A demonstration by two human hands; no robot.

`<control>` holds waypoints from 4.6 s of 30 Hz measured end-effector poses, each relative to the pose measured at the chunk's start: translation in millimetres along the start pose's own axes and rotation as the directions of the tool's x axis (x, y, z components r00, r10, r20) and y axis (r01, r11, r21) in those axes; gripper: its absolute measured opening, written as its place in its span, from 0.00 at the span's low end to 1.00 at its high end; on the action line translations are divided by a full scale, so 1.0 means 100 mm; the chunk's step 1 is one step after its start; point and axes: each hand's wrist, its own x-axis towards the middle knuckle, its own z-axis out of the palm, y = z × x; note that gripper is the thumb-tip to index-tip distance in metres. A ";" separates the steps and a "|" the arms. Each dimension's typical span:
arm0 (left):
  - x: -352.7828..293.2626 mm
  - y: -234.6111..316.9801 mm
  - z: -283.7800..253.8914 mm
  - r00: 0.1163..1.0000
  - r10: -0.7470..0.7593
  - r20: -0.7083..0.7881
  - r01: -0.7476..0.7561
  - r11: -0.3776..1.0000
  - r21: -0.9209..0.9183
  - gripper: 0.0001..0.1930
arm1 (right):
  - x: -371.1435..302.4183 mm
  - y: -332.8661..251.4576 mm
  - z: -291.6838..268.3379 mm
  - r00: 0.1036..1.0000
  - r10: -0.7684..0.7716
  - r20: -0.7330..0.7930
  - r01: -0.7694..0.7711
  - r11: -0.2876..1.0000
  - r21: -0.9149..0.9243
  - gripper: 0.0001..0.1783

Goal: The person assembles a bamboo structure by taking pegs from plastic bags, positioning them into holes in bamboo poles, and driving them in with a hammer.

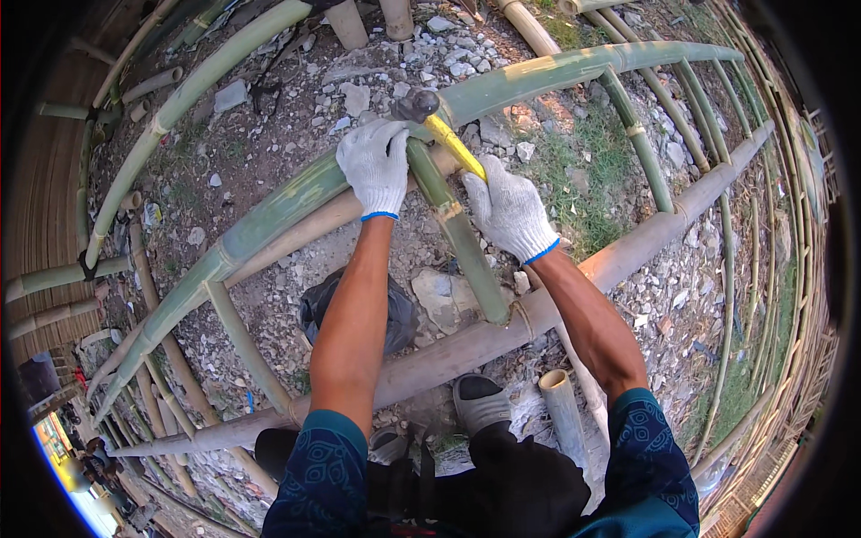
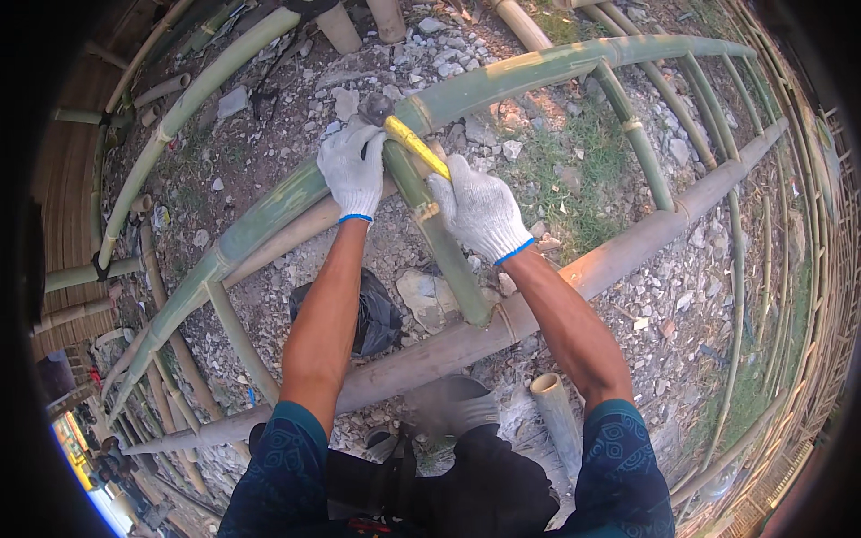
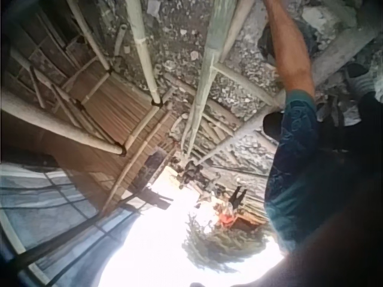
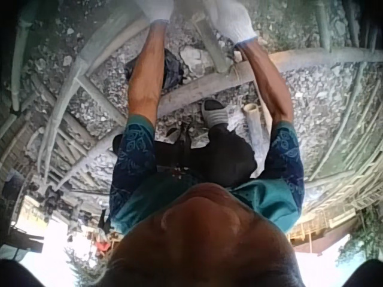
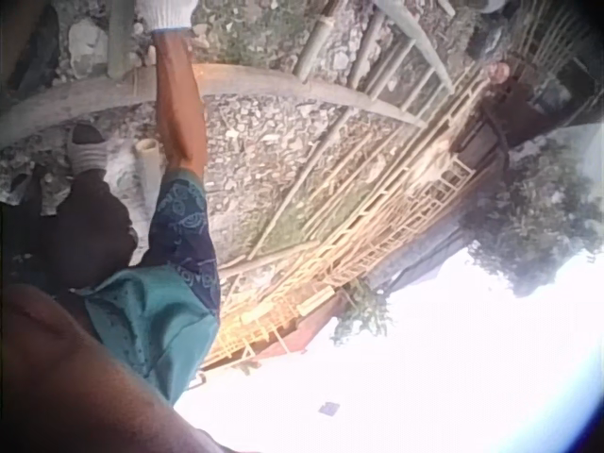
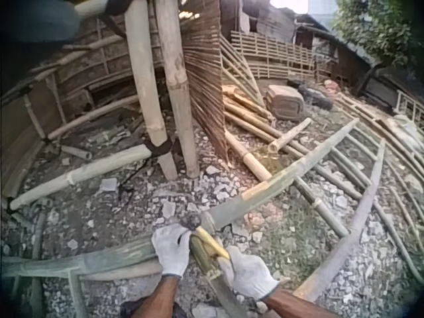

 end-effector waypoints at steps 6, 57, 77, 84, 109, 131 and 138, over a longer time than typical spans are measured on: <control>-0.03 -0.02 -0.02 0.999 -0.024 0.038 0.024 1.000 -0.004 0.07 | 0.10 0.10 0.01 0.990 0.084 0.117 -0.078 0.995 -0.062 0.13; -2.19 -0.77 -1.61 0.718 -0.301 0.627 -0.052 0.875 0.480 0.07 | -0.48 -0.68 -0.23 0.959 0.244 0.146 -0.255 0.965 0.055 0.25; -1.39 -1.02 -3.40 0.440 -0.541 0.717 0.847 -0.015 -0.531 0.11 | -0.24 -2.36 0.13 0.839 0.104 0.534 -0.340 0.867 0.365 0.19; -1.18 -2.30 -3.35 0.771 -0.634 -0.054 0.566 0.723 -0.396 0.13 | -0.03 -3.01 0.86 0.744 0.077 0.664 -0.417 0.830 0.370 0.20; -1.05 -2.61 -3.09 0.884 -0.397 -0.247 0.414 0.910 0.016 0.09 | -0.09 -3.18 2.20 0.913 -0.263 0.312 0.261 0.964 0.048 0.19; -1.19 -1.96 -4.08 0.410 -0.814 -0.412 0.413 0.569 -0.711 0.20 | -0.14 -3.14 2.31 0.888 -0.336 0.313 0.366 0.930 -0.040 0.19; -1.56 -1.52 -4.06 0.265 -0.948 -0.178 0.297 0.256 -0.920 0.22 | -0.02 -3.22 2.31 0.868 -0.418 0.270 0.433 0.901 0.005 0.20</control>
